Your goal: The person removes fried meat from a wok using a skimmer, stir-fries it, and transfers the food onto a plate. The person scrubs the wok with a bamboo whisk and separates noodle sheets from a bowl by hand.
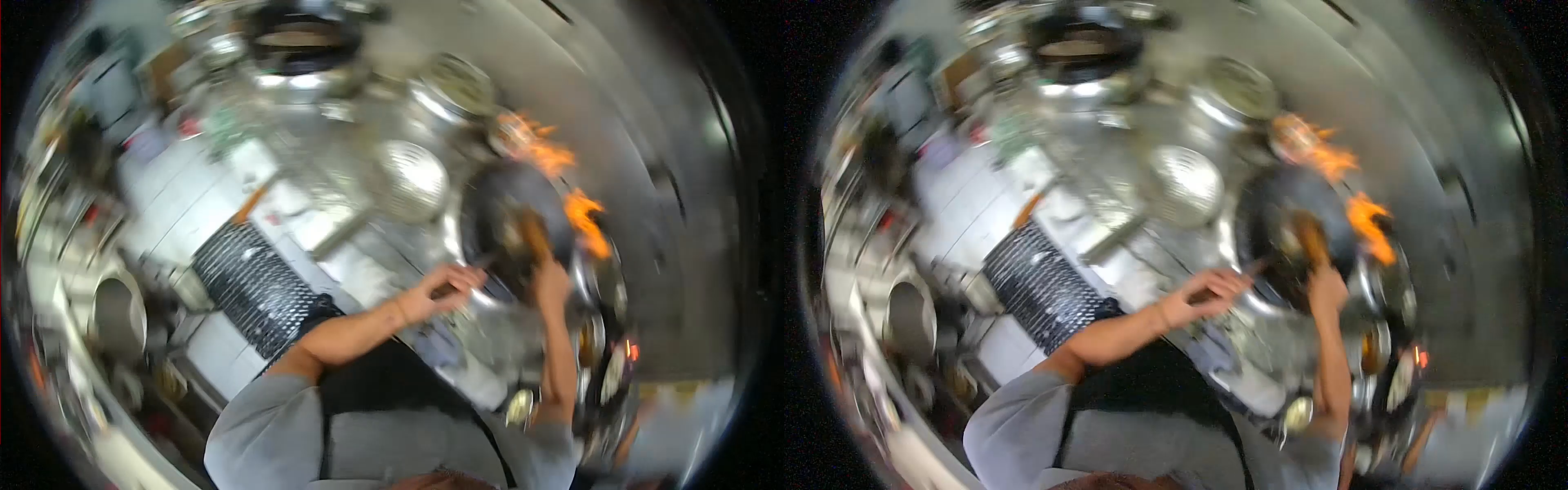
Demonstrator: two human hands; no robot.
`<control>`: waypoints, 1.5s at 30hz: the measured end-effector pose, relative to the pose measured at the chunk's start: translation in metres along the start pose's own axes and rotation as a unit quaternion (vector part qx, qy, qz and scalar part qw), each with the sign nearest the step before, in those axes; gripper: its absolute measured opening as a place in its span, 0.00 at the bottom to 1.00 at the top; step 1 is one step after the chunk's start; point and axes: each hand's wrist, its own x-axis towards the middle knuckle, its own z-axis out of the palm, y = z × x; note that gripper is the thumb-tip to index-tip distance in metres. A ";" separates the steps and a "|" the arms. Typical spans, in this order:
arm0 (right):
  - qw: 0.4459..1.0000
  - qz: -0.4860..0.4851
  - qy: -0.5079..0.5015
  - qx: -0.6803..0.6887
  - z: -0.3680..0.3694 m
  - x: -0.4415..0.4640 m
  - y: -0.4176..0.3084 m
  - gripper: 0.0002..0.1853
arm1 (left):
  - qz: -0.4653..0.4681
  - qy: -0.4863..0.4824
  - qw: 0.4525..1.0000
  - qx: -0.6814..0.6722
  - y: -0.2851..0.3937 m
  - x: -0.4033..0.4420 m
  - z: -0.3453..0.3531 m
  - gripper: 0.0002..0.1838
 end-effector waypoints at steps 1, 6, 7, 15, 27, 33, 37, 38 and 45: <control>0.999 0.034 -0.023 0.019 -0.014 -0.004 -0.014 0.23 | 0.000 -0.025 1.000 0.011 0.000 0.000 -0.005 0.13; 0.995 -0.025 -0.094 0.032 0.035 0.017 0.040 0.27 | -0.014 -0.070 0.997 0.003 -0.003 0.016 -0.029 0.13; 0.990 0.027 -0.107 -0.085 -0.007 0.007 0.004 0.29 | -0.011 0.011 0.999 -0.051 -0.001 0.028 -0.021 0.12; 0.991 -0.099 0.059 -0.063 0.000 0.001 0.012 0.21 | 0.061 0.046 0.997 0.024 -0.005 0.035 -0.014 0.13; 0.991 -0.080 -0.103 0.015 -0.045 -0.015 -0.024 0.23 | 0.004 -0.018 0.998 0.063 0.012 0.049 -0.033 0.08; 0.990 -0.057 -0.126 0.024 -0.056 -0.025 -0.025 0.26 | 0.029 0.075 0.986 0.147 -0.005 0.033 -0.012 0.10; 0.991 0.009 -0.132 0.030 -0.077 -0.039 -0.023 0.28 | 0.016 0.156 0.940 0.302 0.012 0.027 0.004 0.13; 0.991 0.032 -0.128 0.032 -0.084 -0.044 -0.021 0.29 | 0.003 0.168 0.929 0.330 0.012 0.022 0.009 0.14; 0.969 -0.099 0.113 0.195 -0.051 -0.058 -0.028 0.33 | 0.087 0.152 -0.117 0.977 0.025 -0.023 0.031 0.14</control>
